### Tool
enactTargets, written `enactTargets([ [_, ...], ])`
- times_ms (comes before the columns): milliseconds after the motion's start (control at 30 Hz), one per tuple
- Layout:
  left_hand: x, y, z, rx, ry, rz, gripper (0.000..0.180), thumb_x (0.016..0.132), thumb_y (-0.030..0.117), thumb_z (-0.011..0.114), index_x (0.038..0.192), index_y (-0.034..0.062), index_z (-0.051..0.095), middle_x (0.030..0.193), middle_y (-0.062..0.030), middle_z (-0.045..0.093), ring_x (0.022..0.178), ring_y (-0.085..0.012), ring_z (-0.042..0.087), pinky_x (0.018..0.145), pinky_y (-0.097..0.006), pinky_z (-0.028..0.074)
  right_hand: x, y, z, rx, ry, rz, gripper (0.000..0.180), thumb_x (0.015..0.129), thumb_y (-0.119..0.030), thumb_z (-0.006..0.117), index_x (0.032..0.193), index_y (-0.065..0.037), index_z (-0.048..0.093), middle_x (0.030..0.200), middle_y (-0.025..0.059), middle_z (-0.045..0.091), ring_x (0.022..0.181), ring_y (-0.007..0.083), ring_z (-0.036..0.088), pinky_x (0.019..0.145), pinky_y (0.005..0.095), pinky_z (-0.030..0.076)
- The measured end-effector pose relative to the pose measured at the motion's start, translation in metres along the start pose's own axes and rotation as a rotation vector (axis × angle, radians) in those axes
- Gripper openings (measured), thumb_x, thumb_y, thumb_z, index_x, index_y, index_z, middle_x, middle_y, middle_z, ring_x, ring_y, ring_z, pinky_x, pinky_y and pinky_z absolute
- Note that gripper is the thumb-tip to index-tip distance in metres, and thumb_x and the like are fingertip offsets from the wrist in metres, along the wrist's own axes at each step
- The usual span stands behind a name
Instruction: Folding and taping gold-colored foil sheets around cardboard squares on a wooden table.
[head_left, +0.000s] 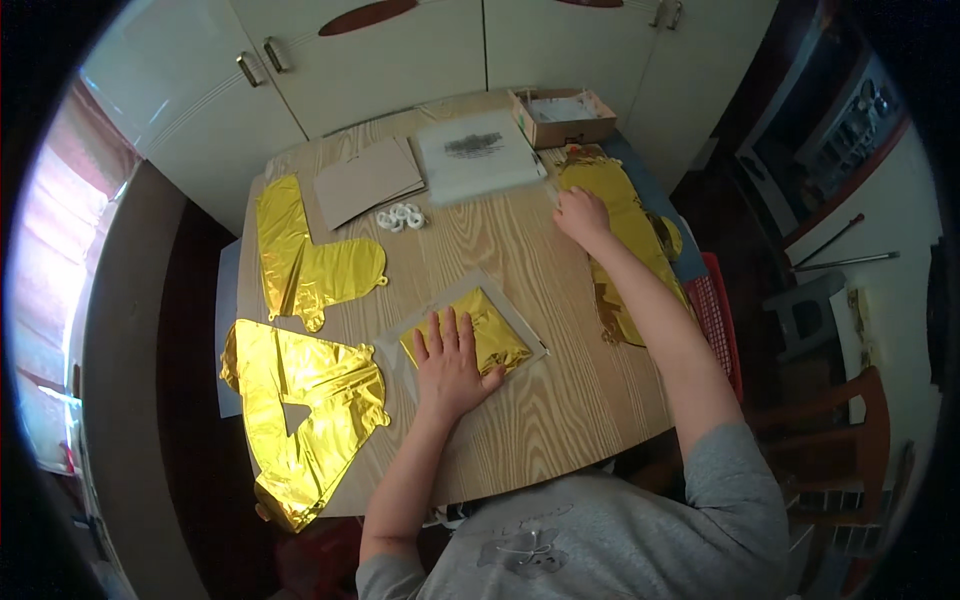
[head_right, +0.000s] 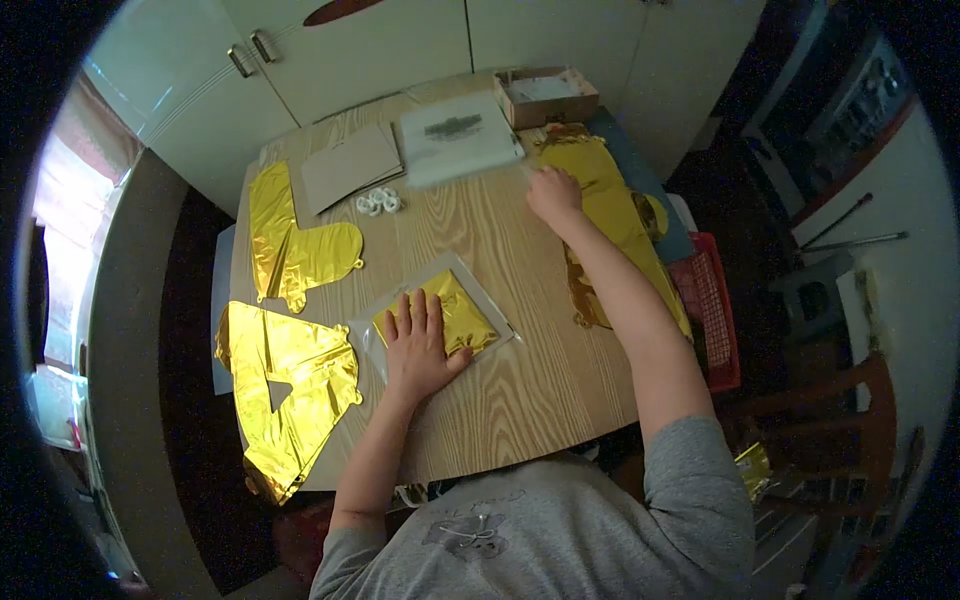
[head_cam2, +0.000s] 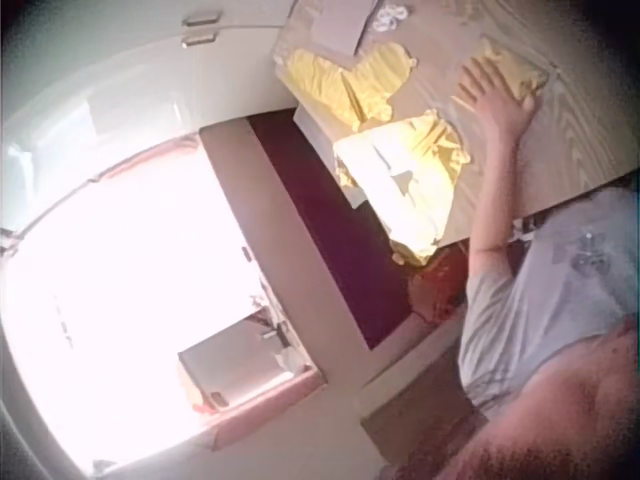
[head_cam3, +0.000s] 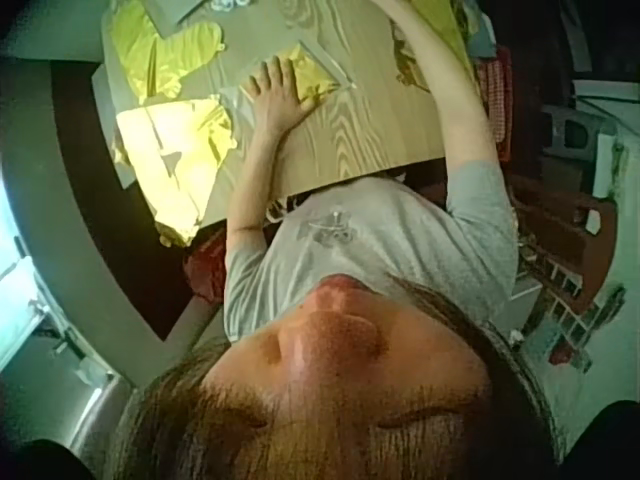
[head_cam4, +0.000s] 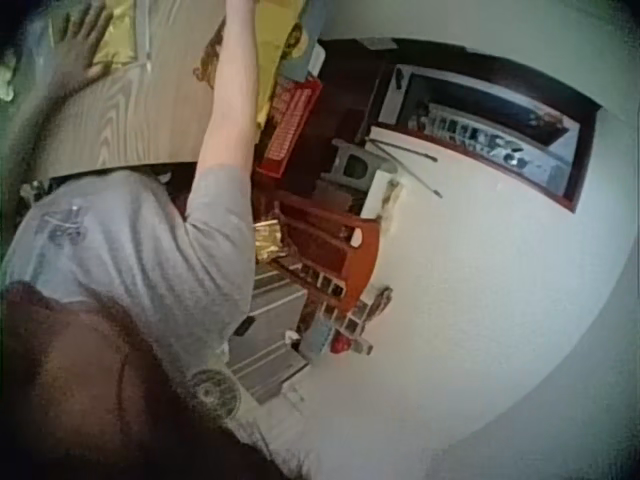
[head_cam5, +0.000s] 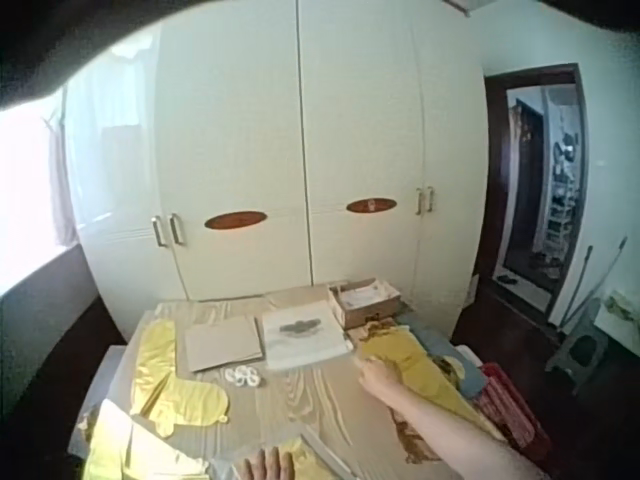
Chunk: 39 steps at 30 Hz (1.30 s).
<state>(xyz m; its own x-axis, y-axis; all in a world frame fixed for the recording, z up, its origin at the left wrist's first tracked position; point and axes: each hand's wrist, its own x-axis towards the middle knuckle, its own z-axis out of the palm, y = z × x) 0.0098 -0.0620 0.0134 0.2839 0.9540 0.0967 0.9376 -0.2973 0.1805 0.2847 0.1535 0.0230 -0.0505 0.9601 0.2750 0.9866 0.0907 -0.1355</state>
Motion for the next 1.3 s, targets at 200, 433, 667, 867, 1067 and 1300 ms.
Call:
enactTargets([
  [200,0.001,-0.004,0.005,-0.018,0.006,-0.011,0.095,0.076,0.061,0.056,0.146,0.0016,0.032,0.152,-0.0226,0.028,0.143,-0.0418,0.018,0.114,-0.059,0.011,0.016,-0.011,-0.003,-0.017,-0.300,0.176,0.026,0.082,-0.017,0.059,0.102,-0.004,0.068,0.104,0.0192,0.067,0.100,0.0370,0.064,0.083,0.0486,0.053],
  [433,0.000,-0.002,0.000,-0.062,0.077,0.035,0.082,0.075,0.055,0.063,0.134,0.0012,0.045,0.145,-0.0219,0.038,0.140,-0.0410,0.025,0.113,-0.059,0.015,0.011,-0.010,0.005,-0.039,-0.188,0.158,0.026,0.081,-0.017,0.060,0.101,-0.002,0.069,0.106,0.0198,0.067,0.101,0.0370,0.065,0.084,0.0467,0.054],
  [667,0.003,-0.005,0.003,-0.251,0.148,0.351,0.045,0.070,0.038,0.074,0.096,0.0055,0.058,0.114,-0.0124,0.058,0.116,-0.0306,0.052,0.101,-0.049,0.036,0.010,-0.005,-0.001,0.045,-0.281,0.209,0.031,0.077,-0.023,0.065,0.096,0.001,0.068,0.099,0.0234,0.067,0.096,0.0386,0.065,0.083,0.0466,0.053],
  [867,-0.002,0.005,-0.015,-0.253,0.152,0.407,0.038,0.071,0.031,0.075,0.097,0.0077,0.060,0.110,-0.0099,0.062,0.112,-0.0300,0.056,0.095,-0.046,0.041,-0.013,-0.009,-0.024,0.022,-0.311,0.169,0.030,0.076,-0.022,0.064,0.096,-0.001,0.069,0.099,0.0216,0.068,0.093,0.0377,0.066,0.081,0.0466,0.053],
  [1067,-0.005,0.003,-0.005,-0.228,0.215,0.436,0.026,0.073,0.024,0.072,0.090,0.0067,0.063,0.111,-0.0122,0.066,0.112,-0.0300,0.061,0.094,-0.045,0.047,-0.102,-0.017,-0.066,0.411,-0.423,0.001,0.013,0.077,-0.015,0.067,0.082,-0.004,0.064,0.077,0.0114,0.067,0.070,0.0226,0.065,0.066,0.0342,0.051],
  [1300,-0.003,0.007,0.001,-0.238,0.251,0.432,0.021,0.075,0.020,0.069,0.086,0.0037,0.061,0.112,-0.0143,0.065,0.111,-0.0305,0.060,0.096,-0.044,0.046,-0.244,-0.049,-0.110,0.890,-0.434,-0.126,0.013,0.081,-0.007,0.063,0.093,-0.005,0.067,0.079,0.0054,0.065,0.065,0.0142,0.059,0.061,0.0282,0.048],
])
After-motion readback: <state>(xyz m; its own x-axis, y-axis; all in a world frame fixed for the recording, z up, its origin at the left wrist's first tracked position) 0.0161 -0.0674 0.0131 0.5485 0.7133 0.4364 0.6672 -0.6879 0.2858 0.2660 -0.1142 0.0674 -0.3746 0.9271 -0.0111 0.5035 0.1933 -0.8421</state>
